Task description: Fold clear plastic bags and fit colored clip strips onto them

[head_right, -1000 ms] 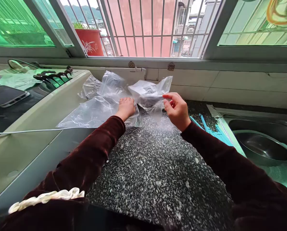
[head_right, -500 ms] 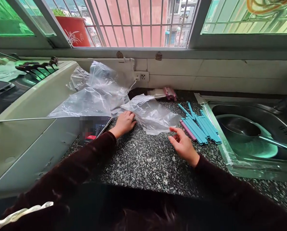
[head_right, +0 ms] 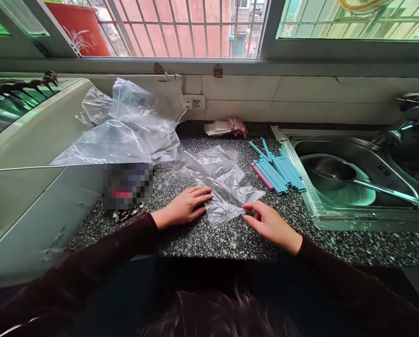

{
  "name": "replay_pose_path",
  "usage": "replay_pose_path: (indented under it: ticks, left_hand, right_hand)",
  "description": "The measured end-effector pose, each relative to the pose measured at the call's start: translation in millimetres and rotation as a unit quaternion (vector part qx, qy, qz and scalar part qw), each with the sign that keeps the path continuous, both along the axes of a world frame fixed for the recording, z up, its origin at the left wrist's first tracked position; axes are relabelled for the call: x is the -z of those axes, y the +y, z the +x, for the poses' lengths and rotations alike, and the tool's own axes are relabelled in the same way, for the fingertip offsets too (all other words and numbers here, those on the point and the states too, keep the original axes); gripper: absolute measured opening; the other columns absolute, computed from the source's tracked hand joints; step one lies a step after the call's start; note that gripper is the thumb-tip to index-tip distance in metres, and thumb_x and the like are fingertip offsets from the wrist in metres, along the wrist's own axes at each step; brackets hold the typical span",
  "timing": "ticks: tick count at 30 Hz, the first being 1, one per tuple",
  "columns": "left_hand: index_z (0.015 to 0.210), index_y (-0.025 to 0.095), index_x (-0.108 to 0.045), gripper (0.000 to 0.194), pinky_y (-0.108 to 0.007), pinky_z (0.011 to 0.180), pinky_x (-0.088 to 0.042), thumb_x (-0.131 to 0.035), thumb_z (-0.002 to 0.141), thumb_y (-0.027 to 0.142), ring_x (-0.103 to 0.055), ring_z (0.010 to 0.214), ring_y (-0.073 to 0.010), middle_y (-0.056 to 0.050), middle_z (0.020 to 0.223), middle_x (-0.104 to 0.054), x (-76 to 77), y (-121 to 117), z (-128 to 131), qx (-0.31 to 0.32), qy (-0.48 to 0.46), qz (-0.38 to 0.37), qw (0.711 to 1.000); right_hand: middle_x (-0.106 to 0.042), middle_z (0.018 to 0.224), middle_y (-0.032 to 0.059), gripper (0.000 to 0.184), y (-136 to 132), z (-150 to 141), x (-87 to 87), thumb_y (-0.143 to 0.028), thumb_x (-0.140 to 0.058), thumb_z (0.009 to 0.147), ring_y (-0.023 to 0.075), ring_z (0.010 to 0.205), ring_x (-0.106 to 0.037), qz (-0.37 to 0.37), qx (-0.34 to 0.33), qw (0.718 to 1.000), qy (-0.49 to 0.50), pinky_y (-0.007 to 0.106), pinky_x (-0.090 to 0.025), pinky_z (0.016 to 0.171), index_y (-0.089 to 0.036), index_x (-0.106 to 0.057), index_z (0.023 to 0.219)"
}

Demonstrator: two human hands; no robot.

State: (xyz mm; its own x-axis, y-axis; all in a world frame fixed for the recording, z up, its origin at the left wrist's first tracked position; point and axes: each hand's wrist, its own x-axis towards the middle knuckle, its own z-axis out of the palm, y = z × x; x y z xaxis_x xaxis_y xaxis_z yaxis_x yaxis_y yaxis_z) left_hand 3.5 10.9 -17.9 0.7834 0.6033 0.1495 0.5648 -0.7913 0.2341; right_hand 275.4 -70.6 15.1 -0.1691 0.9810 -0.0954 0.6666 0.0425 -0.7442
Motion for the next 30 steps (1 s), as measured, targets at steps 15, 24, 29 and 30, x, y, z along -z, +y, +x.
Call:
replay_pose_path:
  ticks: [15, 24, 29, 30]
  left_hand:
    - [0.128, 0.016, -0.051, 0.045, -0.046, 0.103, -0.038, -0.050, 0.087, 0.035, -0.043, 0.128, -0.0284, -0.012, 0.141, -0.047, 7.2, -68.5, -34.1, 0.005, -0.003, -0.019, 1.000]
    - [0.128, 0.018, -0.051, 0.044, -0.046, 0.102, -0.040, -0.049, 0.088, 0.036, -0.045, 0.126, -0.0273, -0.012, 0.138, -0.050, 10.0, -91.5, -45.4, -0.001, -0.034, -0.011, 0.999]
    - [0.124, 0.016, -0.054, 0.040, -0.039, 0.098, -0.044, -0.049, 0.089, 0.035, -0.052, 0.118, -0.0230, -0.013, 0.128, -0.058, 1.5, -83.7, -47.6, -0.030, -0.101, -0.026, 0.994]
    - [0.122, 0.015, -0.055, 0.038, -0.039, 0.097, -0.045, -0.046, 0.090, 0.034, -0.053, 0.116, -0.0227, -0.014, 0.126, -0.058, -0.6, -77.8, -45.8, -0.056, -0.112, -0.021, 0.992]
  right_hand:
    - [-0.064, 0.088, 0.0083, 0.033, 44.9, 8.7, 6.5, -0.022, -0.042, 0.087, 0.0150, 0.071, -0.059, 0.230, -0.132, 0.945, -0.191, 0.027, -0.045, 0.063, -0.018, -0.066, 0.109]
    - [-0.062, 0.088, 0.0074, 0.039, 59.9, 6.2, 25.5, -0.010, -0.043, 0.083, 0.0147, 0.071, -0.054, 0.245, -0.141, 0.894, -0.348, 0.025, -0.036, 0.057, -0.023, -0.069, 0.108]
    - [-0.062, 0.092, 0.0082, 0.036, 72.3, 3.0, 17.6, -0.014, -0.040, 0.086, 0.0156, 0.075, -0.055, 0.238, -0.134, 0.898, -0.346, 0.026, -0.038, 0.062, -0.019, -0.067, 0.110]
    - [-0.062, 0.093, 0.0088, 0.038, 79.6, -3.4, 15.5, -0.015, -0.039, 0.086, 0.0160, 0.076, -0.056, 0.238, -0.130, 0.900, -0.342, 0.026, -0.038, 0.063, -0.018, -0.065, 0.113]
